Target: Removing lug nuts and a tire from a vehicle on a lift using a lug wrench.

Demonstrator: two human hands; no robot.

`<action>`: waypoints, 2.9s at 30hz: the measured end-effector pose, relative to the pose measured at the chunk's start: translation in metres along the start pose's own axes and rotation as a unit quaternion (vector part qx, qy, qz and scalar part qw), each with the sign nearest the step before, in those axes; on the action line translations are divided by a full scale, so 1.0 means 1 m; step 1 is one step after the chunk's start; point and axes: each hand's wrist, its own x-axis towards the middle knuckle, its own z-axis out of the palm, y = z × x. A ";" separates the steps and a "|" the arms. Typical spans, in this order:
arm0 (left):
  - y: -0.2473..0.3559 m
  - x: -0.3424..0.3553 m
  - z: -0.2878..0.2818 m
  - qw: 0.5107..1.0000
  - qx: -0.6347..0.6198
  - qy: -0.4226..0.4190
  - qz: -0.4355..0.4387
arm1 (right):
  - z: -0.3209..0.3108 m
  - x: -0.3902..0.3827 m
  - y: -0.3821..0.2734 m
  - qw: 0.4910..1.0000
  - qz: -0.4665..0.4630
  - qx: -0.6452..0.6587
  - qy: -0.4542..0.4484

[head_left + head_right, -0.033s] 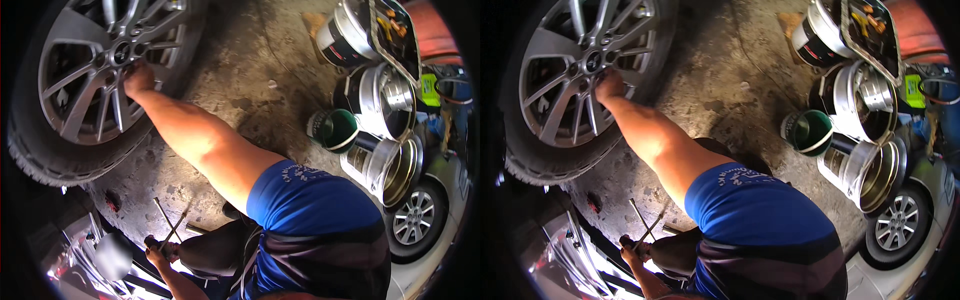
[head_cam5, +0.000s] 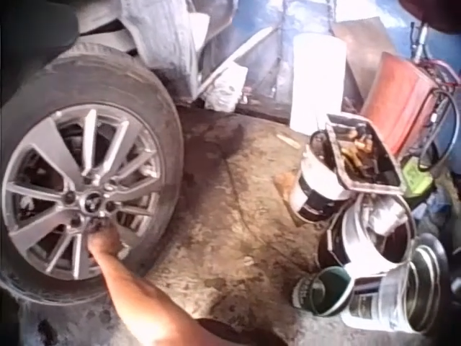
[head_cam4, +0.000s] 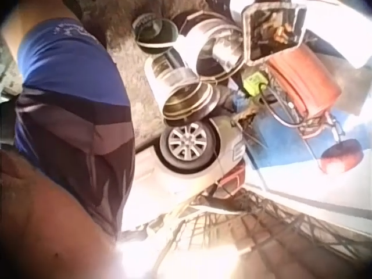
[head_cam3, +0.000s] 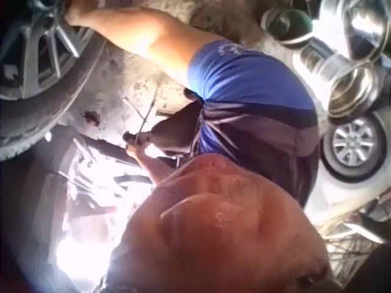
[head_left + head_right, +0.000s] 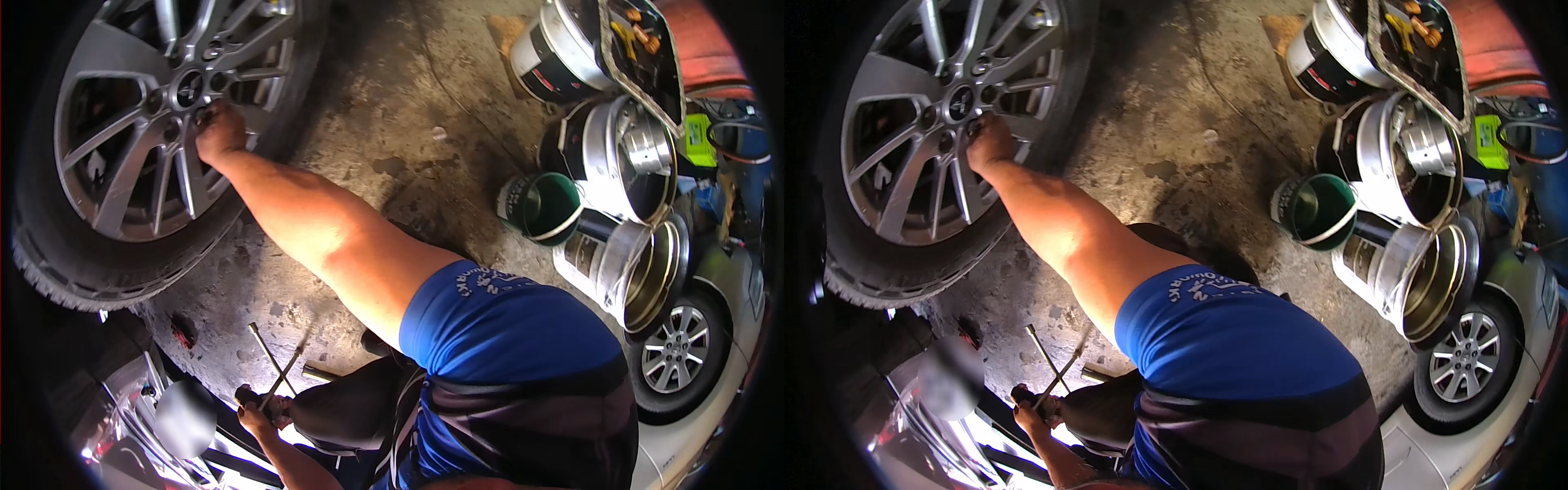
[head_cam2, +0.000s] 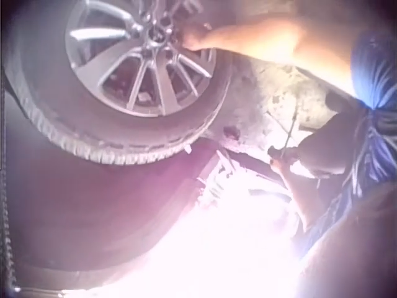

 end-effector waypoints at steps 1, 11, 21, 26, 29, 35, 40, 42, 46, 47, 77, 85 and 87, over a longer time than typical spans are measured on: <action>0.000 0.003 0.001 1.000 -0.004 -0.002 -0.008 | -0.006 -0.002 0.000 1.000 -0.011 -0.012 -0.008; 0.002 0.005 0.000 0.998 0.008 -0.055 0.020 | -0.018 0.007 -0.022 0.997 0.044 0.015 -0.054; -0.011 -0.003 -0.018 0.994 0.081 0.064 0.020 | -0.014 0.034 0.026 0.932 -0.350 -0.074 -0.057; -0.008 -0.009 -0.020 0.990 0.104 0.097 -0.001 | -0.017 0.036 0.029 0.968 -0.197 -0.074 -0.139; -0.013 -0.011 -0.022 0.991 0.101 0.093 -0.005 | -0.040 0.035 0.019 0.967 0.098 0.148 -0.180; -0.030 0.000 -0.033 0.993 0.080 0.083 0.002 | -0.096 0.037 -0.004 0.944 0.180 0.105 -0.255; -0.037 0.008 -0.042 0.995 0.076 0.027 -0.056 | -0.153 0.028 -0.031 0.939 0.216 -0.020 -0.267; -0.043 0.007 -0.041 0.995 0.034 0.000 -0.098 | -0.177 0.022 -0.038 0.940 0.232 -0.048 -0.247; -0.053 -0.002 -0.030 0.993 -0.022 -0.026 -0.116 | -0.231 0.008 -0.048 0.919 0.293 -0.096 -0.248; -0.053 -0.004 -0.026 0.992 -0.020 -0.028 -0.124 | -0.244 0.005 -0.049 0.912 0.301 -0.108 -0.257; -0.097 -0.211 -0.013 0.960 -0.079 -0.010 -0.268 | -0.069 -0.323 -0.111 0.610 -0.034 -0.410 -0.677; -0.078 -0.173 -0.061 0.941 -0.026 -0.052 -0.333 | 0.102 -0.442 -0.194 0.619 -0.371 -0.295 -0.627; -0.076 -0.165 -0.069 0.939 -0.038 -0.062 -0.336 | 0.129 -0.451 -0.196 0.599 -0.424 -0.331 -0.593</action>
